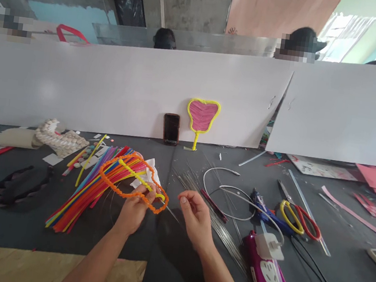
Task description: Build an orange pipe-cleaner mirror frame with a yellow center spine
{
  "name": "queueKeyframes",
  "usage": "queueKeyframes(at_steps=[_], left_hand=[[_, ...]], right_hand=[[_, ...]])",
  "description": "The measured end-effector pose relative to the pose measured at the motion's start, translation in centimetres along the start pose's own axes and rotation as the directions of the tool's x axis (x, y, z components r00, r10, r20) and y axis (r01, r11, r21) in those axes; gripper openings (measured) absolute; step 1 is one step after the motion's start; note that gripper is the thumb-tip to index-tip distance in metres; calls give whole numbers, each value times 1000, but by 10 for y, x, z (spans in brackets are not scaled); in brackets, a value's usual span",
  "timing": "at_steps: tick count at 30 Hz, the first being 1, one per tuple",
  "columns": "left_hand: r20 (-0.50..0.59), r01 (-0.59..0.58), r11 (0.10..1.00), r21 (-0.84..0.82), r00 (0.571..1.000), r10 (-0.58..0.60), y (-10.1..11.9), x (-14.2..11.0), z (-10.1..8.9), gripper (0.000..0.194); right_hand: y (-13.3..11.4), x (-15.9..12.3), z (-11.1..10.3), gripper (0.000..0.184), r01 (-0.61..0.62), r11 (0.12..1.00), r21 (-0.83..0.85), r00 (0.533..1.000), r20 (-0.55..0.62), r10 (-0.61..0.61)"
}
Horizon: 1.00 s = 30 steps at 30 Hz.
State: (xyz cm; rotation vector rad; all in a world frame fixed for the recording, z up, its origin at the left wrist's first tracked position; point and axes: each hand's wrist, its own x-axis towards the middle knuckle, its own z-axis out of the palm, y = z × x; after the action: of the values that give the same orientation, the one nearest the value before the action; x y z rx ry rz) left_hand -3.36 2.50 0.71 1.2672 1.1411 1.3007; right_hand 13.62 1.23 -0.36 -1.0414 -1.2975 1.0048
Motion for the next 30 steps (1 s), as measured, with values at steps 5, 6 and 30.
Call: queueKeyframes(at_steps=[5, 6, 30], left_hand=[[29, -71, 992, 106, 997, 68, 9, -1, 2, 24], [35, -93, 987, 133, 995, 89, 8, -1, 2, 24], [157, 63, 989, 132, 984, -84, 7, -3, 7, 25]], right_hand=[[-6, 1, -4, 12, 403, 835, -373, 915, 181, -361], [-6, 2, -4, 14, 448, 792, -414, 894, 218, -391], [-21, 8, -14, 27, 668, 558, -492, 740, 525, -421]])
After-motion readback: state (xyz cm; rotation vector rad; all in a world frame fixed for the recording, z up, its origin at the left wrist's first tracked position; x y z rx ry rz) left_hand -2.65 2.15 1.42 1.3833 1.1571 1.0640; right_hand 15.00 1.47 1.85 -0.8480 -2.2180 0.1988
